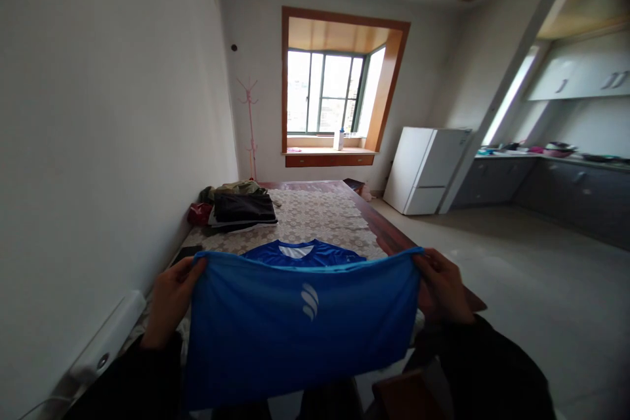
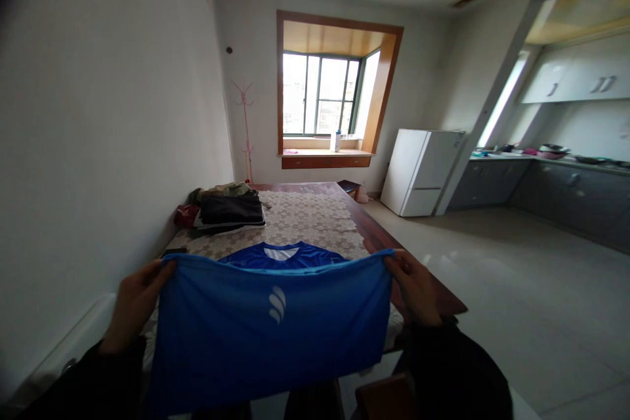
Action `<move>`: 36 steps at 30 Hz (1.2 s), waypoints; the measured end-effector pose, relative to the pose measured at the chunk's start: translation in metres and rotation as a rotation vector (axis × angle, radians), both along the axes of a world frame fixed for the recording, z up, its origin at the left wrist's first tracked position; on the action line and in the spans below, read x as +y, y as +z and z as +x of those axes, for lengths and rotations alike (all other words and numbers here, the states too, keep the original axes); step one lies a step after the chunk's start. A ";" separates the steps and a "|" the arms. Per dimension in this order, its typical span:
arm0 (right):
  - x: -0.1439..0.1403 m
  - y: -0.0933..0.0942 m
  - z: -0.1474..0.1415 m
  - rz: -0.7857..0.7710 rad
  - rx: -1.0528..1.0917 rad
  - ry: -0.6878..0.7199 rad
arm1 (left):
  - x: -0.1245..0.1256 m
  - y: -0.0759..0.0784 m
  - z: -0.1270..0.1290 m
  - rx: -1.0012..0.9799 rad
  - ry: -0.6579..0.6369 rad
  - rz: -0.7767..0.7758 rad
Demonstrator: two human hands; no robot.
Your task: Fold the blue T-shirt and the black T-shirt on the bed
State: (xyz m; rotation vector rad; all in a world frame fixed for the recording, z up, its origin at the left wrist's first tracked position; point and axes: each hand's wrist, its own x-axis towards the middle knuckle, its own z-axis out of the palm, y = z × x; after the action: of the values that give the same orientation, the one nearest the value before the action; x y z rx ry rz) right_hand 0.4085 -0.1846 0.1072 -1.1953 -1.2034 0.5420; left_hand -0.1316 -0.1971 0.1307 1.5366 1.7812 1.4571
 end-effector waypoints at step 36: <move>-0.079 -0.160 0.002 -0.476 -0.328 -0.286 | -0.083 -0.113 -0.010 0.229 0.133 -0.590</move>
State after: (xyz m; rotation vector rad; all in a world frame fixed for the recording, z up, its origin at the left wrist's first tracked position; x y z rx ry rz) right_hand 0.4102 -0.2635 -0.0529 -1.8876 -1.1783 0.4371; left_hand -0.1414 -0.2797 0.0181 1.3219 2.2188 0.7096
